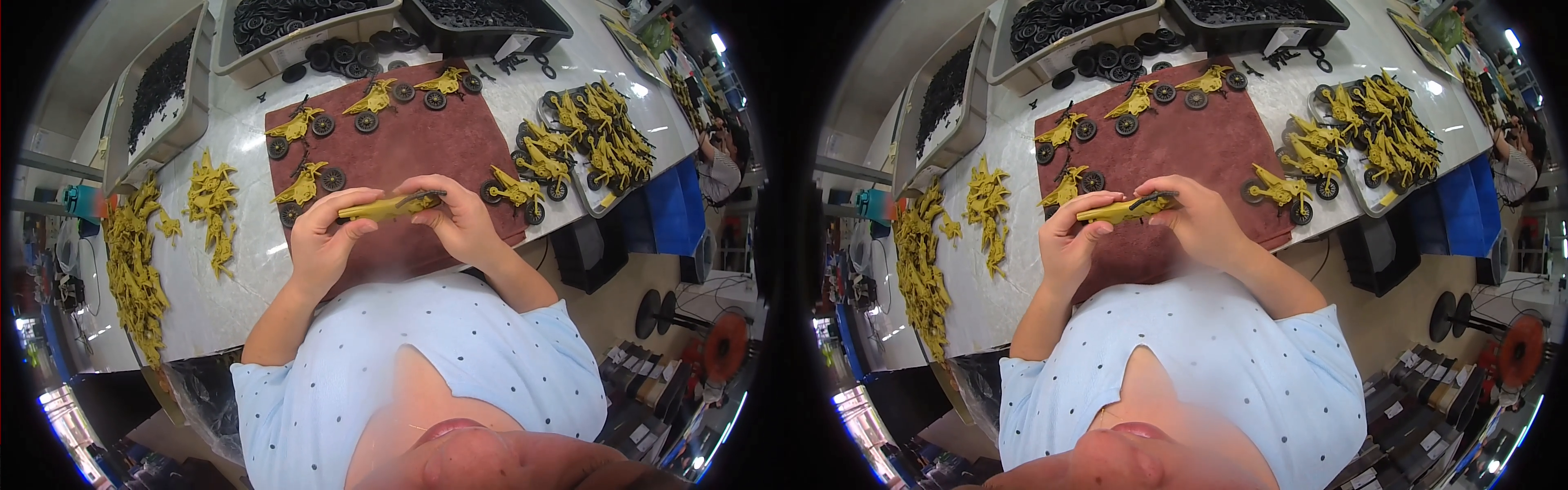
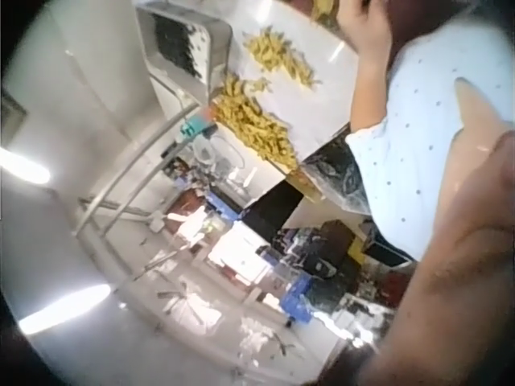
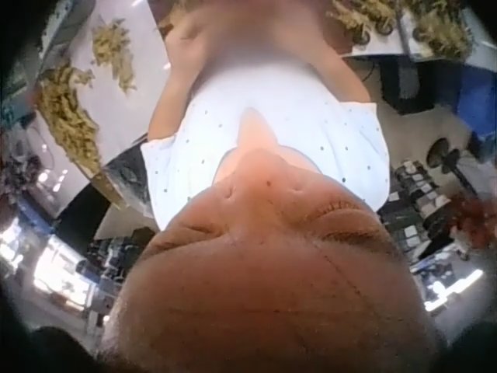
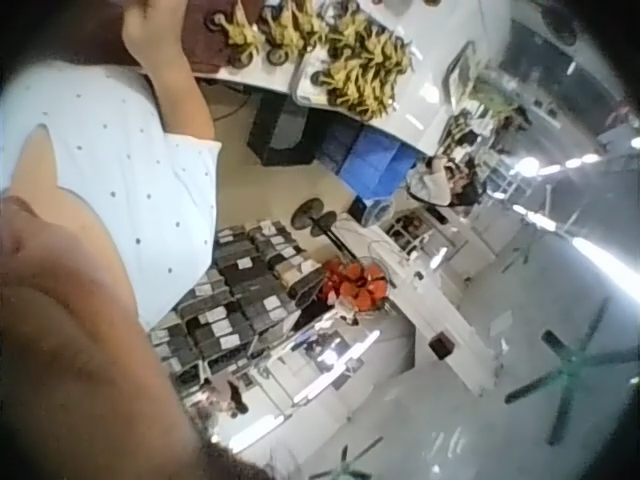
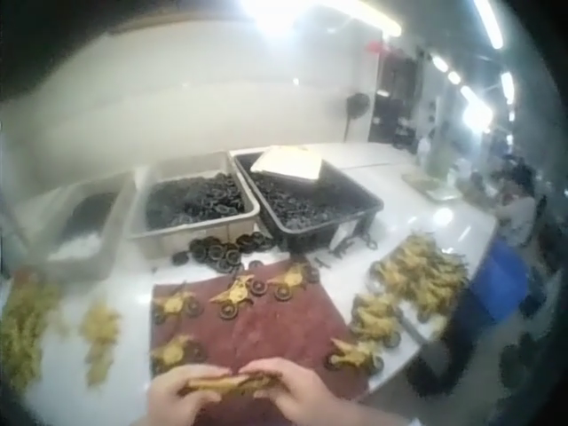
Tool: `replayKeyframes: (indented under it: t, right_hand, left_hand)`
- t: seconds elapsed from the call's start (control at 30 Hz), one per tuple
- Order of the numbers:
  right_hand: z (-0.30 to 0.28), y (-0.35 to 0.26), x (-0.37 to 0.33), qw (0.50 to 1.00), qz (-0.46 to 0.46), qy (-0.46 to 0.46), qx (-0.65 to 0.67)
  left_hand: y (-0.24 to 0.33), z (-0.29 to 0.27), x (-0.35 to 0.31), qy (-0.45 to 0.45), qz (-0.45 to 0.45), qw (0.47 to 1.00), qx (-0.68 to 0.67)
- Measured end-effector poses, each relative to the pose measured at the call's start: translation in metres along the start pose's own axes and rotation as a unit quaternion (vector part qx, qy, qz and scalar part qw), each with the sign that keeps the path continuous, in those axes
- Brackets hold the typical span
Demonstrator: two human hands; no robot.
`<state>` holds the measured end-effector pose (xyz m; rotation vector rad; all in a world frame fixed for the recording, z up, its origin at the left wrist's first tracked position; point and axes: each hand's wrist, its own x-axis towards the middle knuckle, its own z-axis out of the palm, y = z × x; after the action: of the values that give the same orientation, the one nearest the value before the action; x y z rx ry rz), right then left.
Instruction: The person assembles a toy motorcycle by attaching black toy motorcycle wheels to a yellow toy motorcycle frame by hand.
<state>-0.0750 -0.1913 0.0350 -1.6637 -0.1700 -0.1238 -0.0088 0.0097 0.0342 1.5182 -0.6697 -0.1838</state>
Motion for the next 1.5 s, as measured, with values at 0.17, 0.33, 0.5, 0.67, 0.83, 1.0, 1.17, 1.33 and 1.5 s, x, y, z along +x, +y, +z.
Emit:
replayKeyframes:
  t: [0.17, 0.33, 0.5, 0.67, 0.83, 1.0, 1.17, 1.33, 1.5]
  right_hand:
    - [0.010, 0.014, -0.005, 0.986, -0.071, 0.069, -0.131]
    - [-0.004, 0.018, -0.007, 0.994, 0.070, 0.039, -0.079]
    - [-0.065, 0.025, -0.020, 0.939, 0.098, 0.062, -0.324]
    - [-0.081, 0.018, -0.020, 0.888, 0.189, 0.098, -0.408]
    - [-0.063, 0.011, -0.004, 0.853, 0.062, 0.219, -0.470]
    - [-0.037, 0.002, 0.006, 0.877, 0.048, 0.175, -0.446]
    - [-0.011, -0.007, 0.024, 0.892, -0.033, 0.128, -0.432]
    - [0.026, -0.023, 0.066, 0.961, -0.041, 0.045, -0.268]
    - [0.077, -0.007, 0.112, 0.994, 0.041, -0.024, -0.103]
  left_hand:
    - [-0.006, 0.009, -0.006, 0.045, 0.005, 0.998, 0.035]
    - [-0.009, 0.005, 0.000, -0.041, -0.229, 0.970, -0.067]
    - [-0.009, -0.028, -0.002, 0.020, -0.081, 0.958, 0.275]
    - [-0.027, -0.124, 0.006, 0.156, -0.050, 0.771, 0.616]
    - [-0.048, -0.198, 0.020, 0.191, -0.104, 0.735, 0.642]
    - [-0.053, -0.235, 0.052, -0.058, -0.192, 0.766, 0.611]
    - [-0.042, -0.239, 0.061, -0.074, -0.142, 0.769, 0.619]
    - [-0.012, -0.217, 0.056, 0.034, 0.031, 0.862, 0.505]
    - [0.005, -0.116, 0.041, 0.001, -0.003, 0.942, 0.335]
